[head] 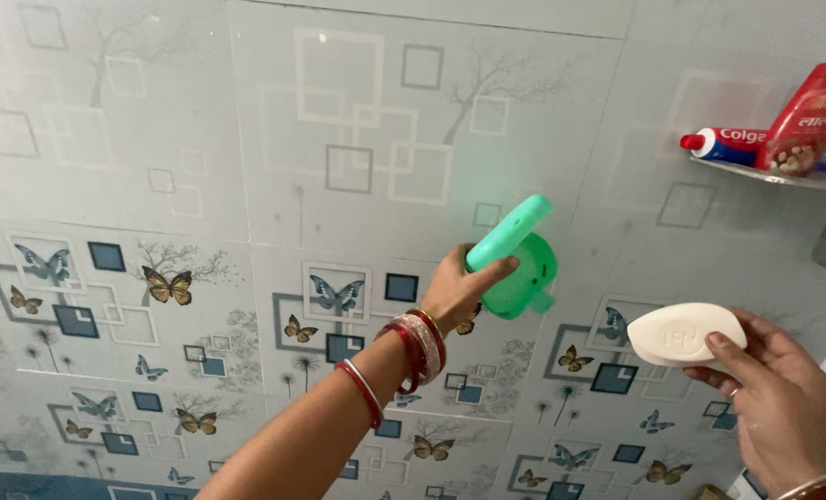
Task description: The person organizes bathroom supplies by placing a green pouch into a bucket, then arranging a pump soap bottle, a red tube, and a bar of soap into a green soap dish on a wall-mounted shelf. The person also handles a small blue box and places it into the bucket.
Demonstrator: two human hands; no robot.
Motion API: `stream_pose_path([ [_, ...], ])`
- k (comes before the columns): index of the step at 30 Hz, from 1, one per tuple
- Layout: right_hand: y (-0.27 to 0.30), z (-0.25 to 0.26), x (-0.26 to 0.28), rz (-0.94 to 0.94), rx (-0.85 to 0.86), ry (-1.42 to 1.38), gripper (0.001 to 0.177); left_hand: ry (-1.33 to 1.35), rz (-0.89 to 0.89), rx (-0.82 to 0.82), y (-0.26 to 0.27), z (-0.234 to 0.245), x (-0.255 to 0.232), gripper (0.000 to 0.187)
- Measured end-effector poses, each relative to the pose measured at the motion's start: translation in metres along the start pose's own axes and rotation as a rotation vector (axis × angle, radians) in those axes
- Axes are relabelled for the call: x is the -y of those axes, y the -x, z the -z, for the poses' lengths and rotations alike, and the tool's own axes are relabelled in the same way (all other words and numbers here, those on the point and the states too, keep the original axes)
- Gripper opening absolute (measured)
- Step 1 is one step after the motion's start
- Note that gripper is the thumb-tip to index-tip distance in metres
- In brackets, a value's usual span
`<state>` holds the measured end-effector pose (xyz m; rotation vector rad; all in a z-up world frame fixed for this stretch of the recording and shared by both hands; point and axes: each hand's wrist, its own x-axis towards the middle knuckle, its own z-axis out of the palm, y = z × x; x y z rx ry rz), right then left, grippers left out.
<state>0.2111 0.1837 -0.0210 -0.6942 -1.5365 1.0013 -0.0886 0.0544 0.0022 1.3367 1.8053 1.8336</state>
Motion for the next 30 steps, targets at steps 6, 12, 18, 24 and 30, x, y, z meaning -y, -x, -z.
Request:
stream_pose_path([
  [6, 0.004, -0.005, 0.008, 0.013, 0.042, -0.057, 0.042, 0.279, 0.077, 0.014, 0.016, -0.011, 0.004, 0.094],
  [12, 0.01, -0.008, 0.013, -0.029, 0.034, -0.038, 0.042, 0.232, 0.119, -0.144, 0.007, -0.02, 0.042, 0.059],
  [18, 0.013, -0.006, 0.012, -0.008, 0.067, -0.029, 0.043, -0.557, -0.22, -0.184, 0.028, -0.011, 0.078, 0.023],
  [24, 0.015, -0.003, 0.008, -0.001, 0.054, -0.005, 0.044, -1.564, -1.193, -0.155, 0.04, 0.042, 0.058, 0.007],
  [30, 0.014, -0.003, 0.003, 0.002, 0.042, 0.035, 0.043, -1.582, -1.403, -0.288, 0.016, 0.063, 0.017, 0.025],
])
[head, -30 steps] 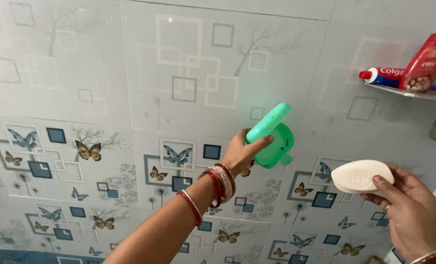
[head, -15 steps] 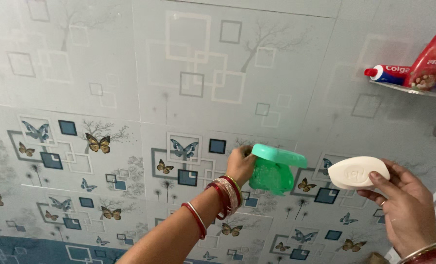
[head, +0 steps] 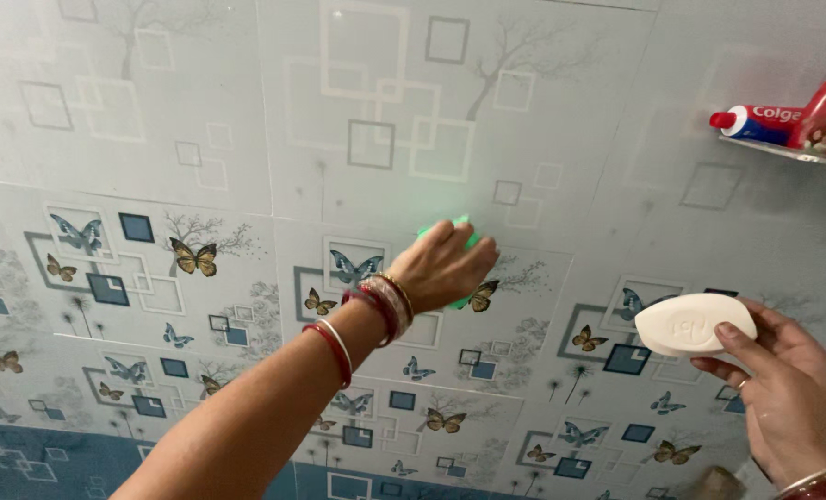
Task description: The person organizes bathroom supplies by placing a green pouch into a bucket, then arranging a pump soap bottle, a red tube, and a bar of soap into a green soap dish on a wall-mounted shelf. The person also handles a small blue box and places it into the bucket.
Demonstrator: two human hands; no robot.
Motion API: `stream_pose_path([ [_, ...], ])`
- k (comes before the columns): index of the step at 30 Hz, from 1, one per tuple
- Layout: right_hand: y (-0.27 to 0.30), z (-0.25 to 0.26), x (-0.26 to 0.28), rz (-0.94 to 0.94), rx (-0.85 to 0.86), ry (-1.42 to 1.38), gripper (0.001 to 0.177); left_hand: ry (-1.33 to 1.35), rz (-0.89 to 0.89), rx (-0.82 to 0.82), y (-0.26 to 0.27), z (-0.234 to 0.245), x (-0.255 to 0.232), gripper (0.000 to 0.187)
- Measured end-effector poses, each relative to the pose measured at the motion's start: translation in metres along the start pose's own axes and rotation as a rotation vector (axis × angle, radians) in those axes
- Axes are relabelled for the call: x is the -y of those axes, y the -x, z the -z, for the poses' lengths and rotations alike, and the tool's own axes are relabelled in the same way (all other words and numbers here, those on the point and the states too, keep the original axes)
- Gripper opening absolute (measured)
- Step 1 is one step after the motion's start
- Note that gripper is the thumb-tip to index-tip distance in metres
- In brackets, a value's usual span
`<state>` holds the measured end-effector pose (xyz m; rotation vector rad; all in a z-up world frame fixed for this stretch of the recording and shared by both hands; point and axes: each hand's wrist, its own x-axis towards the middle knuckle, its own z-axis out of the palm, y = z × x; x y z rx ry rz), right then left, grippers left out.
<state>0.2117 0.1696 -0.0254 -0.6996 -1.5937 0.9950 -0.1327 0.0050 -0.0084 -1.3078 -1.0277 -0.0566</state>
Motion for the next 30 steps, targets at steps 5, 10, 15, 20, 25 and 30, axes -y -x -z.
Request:
stream_pose_path([
  [5, -0.001, -0.002, -0.011, 0.02, 0.002, 0.017, 0.04, -0.027, 0.042, -0.027, -0.008, -0.021, 0.032, 0.046],
  [10, -0.013, 0.007, -0.02, 0.015, -0.006, 0.053, 0.039, -0.013, -0.028, 0.201, 0.001, -0.029, 0.036, 0.047],
  [15, -0.018, 0.011, -0.028, -0.012, -0.037, 0.077, 0.04, -0.024, -0.028, 0.039, -0.011, -0.029, 0.04, 0.051],
  [20, -0.018, 0.008, -0.026, -0.101, -0.038, 0.065, 0.043, 0.018, -0.045, -0.019, -0.024, -0.028, 0.044, 0.05],
  [25, -0.017, 0.007, -0.024, -0.12, -0.056, 0.051, 0.046, 0.077, -0.102, 0.128, -0.031, -0.032, 0.042, 0.044],
  [30, -0.013, 0.005, -0.02, -0.071, -0.038, -0.012, 0.047, 0.642, 0.588, -0.119, -0.043, -0.033, 0.03, 0.054],
])
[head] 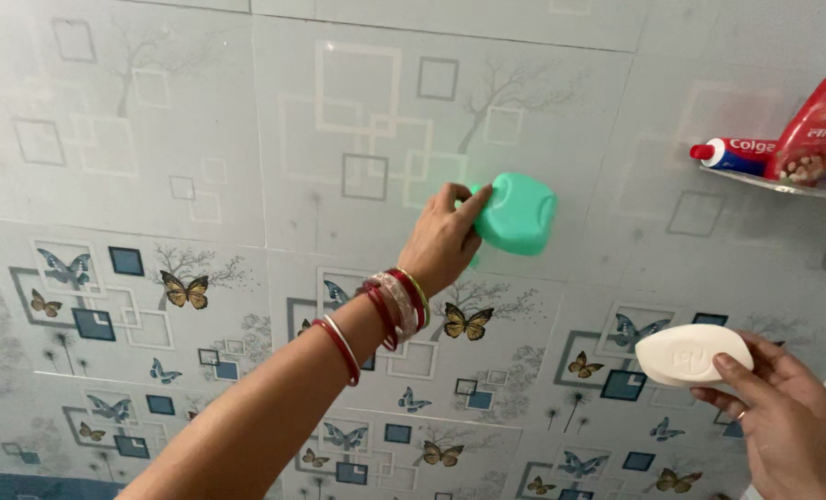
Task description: The person organizes bathroom supplies by placing a green pouch into a bucket, then arranging a pump soap bottle, a red tube, and a bar of soap into a green soap dish on a wall-mounted shelf. The person also handles a small blue box and places it into the bucket.
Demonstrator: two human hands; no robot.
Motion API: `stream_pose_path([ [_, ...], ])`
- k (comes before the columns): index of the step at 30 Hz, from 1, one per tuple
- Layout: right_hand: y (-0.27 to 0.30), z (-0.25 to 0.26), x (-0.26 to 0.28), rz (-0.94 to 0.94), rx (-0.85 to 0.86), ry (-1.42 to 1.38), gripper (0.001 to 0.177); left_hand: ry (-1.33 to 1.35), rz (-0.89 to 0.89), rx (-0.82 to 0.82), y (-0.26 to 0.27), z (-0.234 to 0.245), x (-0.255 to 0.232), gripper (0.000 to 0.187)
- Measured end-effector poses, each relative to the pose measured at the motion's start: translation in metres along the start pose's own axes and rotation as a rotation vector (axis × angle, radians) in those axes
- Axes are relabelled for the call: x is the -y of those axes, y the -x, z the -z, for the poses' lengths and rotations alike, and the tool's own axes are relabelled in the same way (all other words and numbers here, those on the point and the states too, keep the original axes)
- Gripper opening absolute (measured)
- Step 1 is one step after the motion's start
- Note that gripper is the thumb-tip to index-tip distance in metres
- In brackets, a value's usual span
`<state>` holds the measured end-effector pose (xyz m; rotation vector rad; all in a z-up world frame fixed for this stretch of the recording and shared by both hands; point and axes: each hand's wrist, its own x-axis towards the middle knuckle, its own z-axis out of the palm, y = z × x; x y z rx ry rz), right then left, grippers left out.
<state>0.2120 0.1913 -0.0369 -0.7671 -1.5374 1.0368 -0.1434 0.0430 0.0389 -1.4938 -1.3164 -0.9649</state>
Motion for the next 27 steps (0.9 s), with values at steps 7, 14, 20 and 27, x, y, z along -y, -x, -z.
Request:
stream_pose_path([
  [7, 0.009, -0.01, 0.022, 0.024, 0.022, -0.059, 0.044, 1.095, 0.814, 0.296, 0.035, -0.012, -0.047, 0.043],
  [14, 0.015, -0.018, 0.045, 0.103, 0.037, -0.177, 0.042, 1.229, 0.931, 0.349, 0.057, -0.027, -0.073, 0.035],
  [20, 0.012, -0.031, 0.066, 0.081, 0.088, -0.116, 0.043, 1.34, 0.985, 0.349, 0.07, -0.042, -0.09, 0.032],
  [27, 0.015, -0.054, 0.083, 0.011, 0.18, 0.082, 0.049, 1.458, 1.104, 0.373, 0.076, -0.05, -0.11, 0.035],
])
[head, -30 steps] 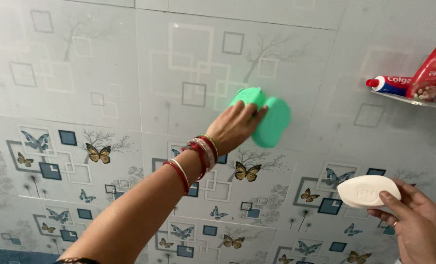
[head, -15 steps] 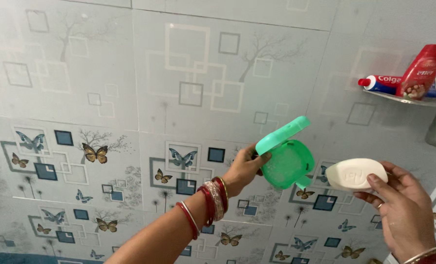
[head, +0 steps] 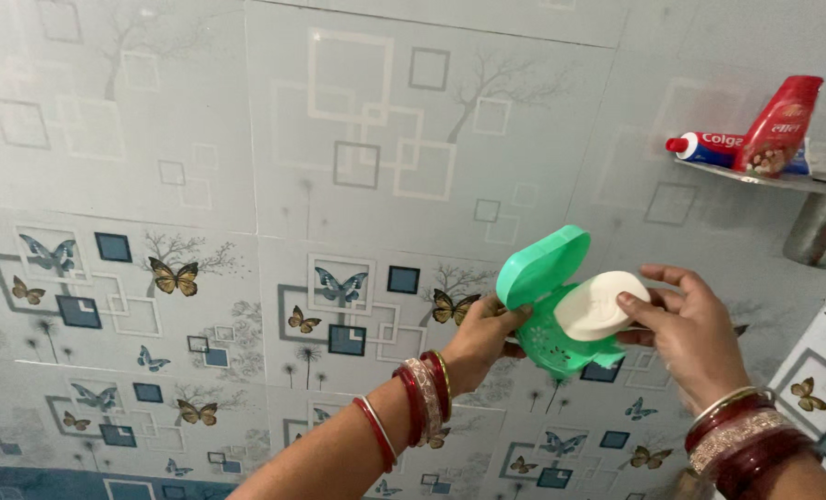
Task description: The person organizes bathroom supplies by placing a green pouch into a bucket, then arranging a pump soap bottle, a red tube, and a bar of soap into a green soap dish on a wall-mounted shelf. The person also handles a small blue box and places it into the bucket.
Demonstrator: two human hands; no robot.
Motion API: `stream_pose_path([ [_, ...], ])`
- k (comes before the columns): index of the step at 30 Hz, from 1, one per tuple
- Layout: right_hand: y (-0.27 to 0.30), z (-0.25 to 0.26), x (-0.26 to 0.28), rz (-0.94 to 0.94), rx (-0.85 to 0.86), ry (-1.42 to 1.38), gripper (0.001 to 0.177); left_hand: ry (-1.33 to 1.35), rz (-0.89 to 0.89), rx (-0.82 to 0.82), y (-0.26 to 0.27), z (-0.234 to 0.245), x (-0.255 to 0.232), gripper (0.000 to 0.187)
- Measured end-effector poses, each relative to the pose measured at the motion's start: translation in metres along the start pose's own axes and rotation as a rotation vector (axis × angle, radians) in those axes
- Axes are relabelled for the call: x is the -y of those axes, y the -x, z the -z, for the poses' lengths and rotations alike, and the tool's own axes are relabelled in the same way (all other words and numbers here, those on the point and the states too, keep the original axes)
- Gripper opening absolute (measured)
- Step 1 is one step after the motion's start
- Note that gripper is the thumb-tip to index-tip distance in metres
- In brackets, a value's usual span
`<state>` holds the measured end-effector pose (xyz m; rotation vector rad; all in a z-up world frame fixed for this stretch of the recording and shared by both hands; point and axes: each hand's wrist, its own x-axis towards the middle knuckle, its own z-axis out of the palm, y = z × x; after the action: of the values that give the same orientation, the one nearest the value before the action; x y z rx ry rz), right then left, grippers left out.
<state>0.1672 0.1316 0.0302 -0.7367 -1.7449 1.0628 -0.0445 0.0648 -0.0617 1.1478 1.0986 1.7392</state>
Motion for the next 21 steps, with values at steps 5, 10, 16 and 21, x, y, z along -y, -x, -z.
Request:
stream_pose_path([
  [5, -0.003, -0.009, 0.0, -0.005, 0.069, 0.307, 0.05, 0.077, 0.04, 0.035, 0.008, -0.011, 0.001, 0.037],
  [10, -0.003, -0.009, -0.004, -0.008, 0.048, 0.642, 0.035, 0.083, 0.035, 0.001, 0.016, -0.025, 0.004, 0.04],
  [16, -0.003, -0.003, -0.01, 0.116, 0.038, 0.817, 0.023, 0.065, 0.051, -0.02, 0.019, -0.032, 0.003, 0.04],
  [21, -0.012, 0.018, -0.021, 0.206, -0.006, 0.771, 0.027, 0.14, 0.075, -0.023, 0.021, -0.033, 0.0, 0.039],
])
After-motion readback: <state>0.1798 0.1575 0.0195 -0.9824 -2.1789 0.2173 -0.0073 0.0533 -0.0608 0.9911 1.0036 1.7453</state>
